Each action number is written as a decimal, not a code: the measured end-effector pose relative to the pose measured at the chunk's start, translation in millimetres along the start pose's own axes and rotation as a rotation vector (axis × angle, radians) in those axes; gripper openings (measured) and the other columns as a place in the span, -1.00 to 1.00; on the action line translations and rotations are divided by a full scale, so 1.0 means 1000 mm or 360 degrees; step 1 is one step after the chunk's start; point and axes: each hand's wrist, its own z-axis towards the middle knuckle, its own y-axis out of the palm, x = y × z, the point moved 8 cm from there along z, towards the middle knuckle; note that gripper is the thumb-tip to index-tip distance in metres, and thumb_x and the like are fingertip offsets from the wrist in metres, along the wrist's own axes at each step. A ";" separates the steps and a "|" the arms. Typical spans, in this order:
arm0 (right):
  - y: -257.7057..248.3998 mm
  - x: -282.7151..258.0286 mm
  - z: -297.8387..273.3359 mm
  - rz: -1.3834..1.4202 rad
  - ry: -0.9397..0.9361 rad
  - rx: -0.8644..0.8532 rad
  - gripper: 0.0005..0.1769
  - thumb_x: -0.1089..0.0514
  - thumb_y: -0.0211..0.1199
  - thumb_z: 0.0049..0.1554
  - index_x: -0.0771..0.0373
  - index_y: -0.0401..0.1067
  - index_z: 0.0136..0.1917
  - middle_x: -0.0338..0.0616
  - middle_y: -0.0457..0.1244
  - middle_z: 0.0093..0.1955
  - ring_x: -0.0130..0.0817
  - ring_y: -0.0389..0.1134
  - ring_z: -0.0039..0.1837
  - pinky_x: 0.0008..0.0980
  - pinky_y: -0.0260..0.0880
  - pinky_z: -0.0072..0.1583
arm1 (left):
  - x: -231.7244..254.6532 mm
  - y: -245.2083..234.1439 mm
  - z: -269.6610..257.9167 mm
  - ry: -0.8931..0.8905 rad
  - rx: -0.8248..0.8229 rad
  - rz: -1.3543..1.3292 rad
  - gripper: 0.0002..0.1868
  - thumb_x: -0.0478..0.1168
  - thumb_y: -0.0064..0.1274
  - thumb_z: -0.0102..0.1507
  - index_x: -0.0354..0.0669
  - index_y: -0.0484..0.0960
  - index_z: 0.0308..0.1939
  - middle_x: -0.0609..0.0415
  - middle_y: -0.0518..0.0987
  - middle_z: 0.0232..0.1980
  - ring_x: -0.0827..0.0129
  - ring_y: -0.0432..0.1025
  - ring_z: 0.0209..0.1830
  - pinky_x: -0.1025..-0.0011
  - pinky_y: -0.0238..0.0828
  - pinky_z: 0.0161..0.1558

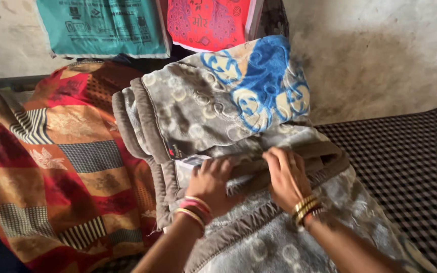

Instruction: The person folds a patterned blanket and a floral-patterned cloth on a checkered surface. They smooth and align the edges, then place the folded items on a stack of other textiles.

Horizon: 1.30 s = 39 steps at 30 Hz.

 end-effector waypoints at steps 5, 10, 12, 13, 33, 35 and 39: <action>0.014 -0.045 -0.050 0.0443 -0.0219 -0.0895 -0.26 0.06 0.41 -0.07 0.28 0.27 0.33 0.08 0.18 0.32 0.11 0.19 0.35 0.04 0.10 0.30 | 0.012 0.033 0.002 -0.0093 -0.0040 0.0597 0.21 0.12 0.35 0.02 0.14 -0.09 0.60 -0.07 -0.05 0.62 -0.16 -0.07 0.55 -0.65 0.01 0.15; 0.017 -0.056 -0.060 0.0385 -0.0303 -0.1169 0.18 -0.07 0.61 -0.31 0.23 0.17 0.49 0.07 0.20 0.38 0.06 0.25 0.32 0.21 0.01 0.27 | 0.001 0.036 0.013 -0.0061 0.0161 0.0560 -0.29 -0.11 0.16 0.29 0.12 0.20 0.48 -0.04 0.40 0.32 -0.04 0.29 0.37 -0.55 0.30 0.04; 0.026 -0.048 -0.067 0.0295 -0.0160 -0.1420 0.14 -0.01 0.59 -0.31 0.15 0.21 0.50 -0.08 0.26 0.31 -0.10 0.29 0.26 0.07 0.06 0.26 | -0.004 0.028 0.011 -0.0039 0.0150 0.0254 -0.26 -0.11 0.24 0.14 0.01 0.28 0.37 -0.11 0.48 0.23 -0.07 0.38 0.27 -0.19 0.45 0.07; 0.029 -0.047 -0.073 0.0197 -0.0123 -0.1511 -0.07 0.08 0.50 -0.24 0.15 0.28 0.39 -0.12 0.29 0.22 -0.15 0.32 0.21 0.01 0.08 0.29 | -0.004 0.021 0.010 -0.0028 0.0143 0.0099 -0.24 -0.11 0.28 0.06 -0.05 0.33 0.31 -0.15 0.52 0.18 -0.09 0.42 0.22 -0.01 0.52 0.08; -0.194 -0.100 -0.116 0.0026 -0.0283 0.0174 -0.50 0.34 0.34 -0.20 0.19 0.34 0.04 -0.06 0.21 0.24 -0.02 0.21 0.39 0.09 0.16 0.30 | 0.120 -0.067 -0.111 0.0368 -0.0166 -0.0531 -0.20 0.05 0.35 -0.12 -0.09 0.57 0.19 -0.21 0.66 -0.03 -0.05 0.54 0.04 0.15 0.45 0.08; -0.214 -0.106 -0.118 0.0016 -0.0269 0.0332 -0.37 0.36 0.29 -0.13 0.19 0.29 0.23 0.04 0.16 0.34 0.05 0.13 0.50 0.15 0.07 0.44 | 0.127 -0.071 -0.124 0.0350 -0.0184 -0.0570 -0.16 0.04 0.35 -0.12 -0.09 0.55 0.24 -0.22 0.66 -0.01 -0.03 0.55 0.05 0.17 0.46 0.09; -0.231 -0.111 -0.111 -0.0011 -0.0147 0.0215 -0.10 0.18 0.37 -0.22 0.28 0.16 0.38 0.24 0.09 0.46 0.14 0.02 0.54 0.28 -0.16 0.44 | 0.146 -0.072 -0.137 0.0357 -0.0284 -0.0545 -0.16 0.06 0.32 -0.10 -0.09 0.55 0.25 -0.21 0.68 -0.03 0.00 0.57 0.02 0.19 0.49 0.09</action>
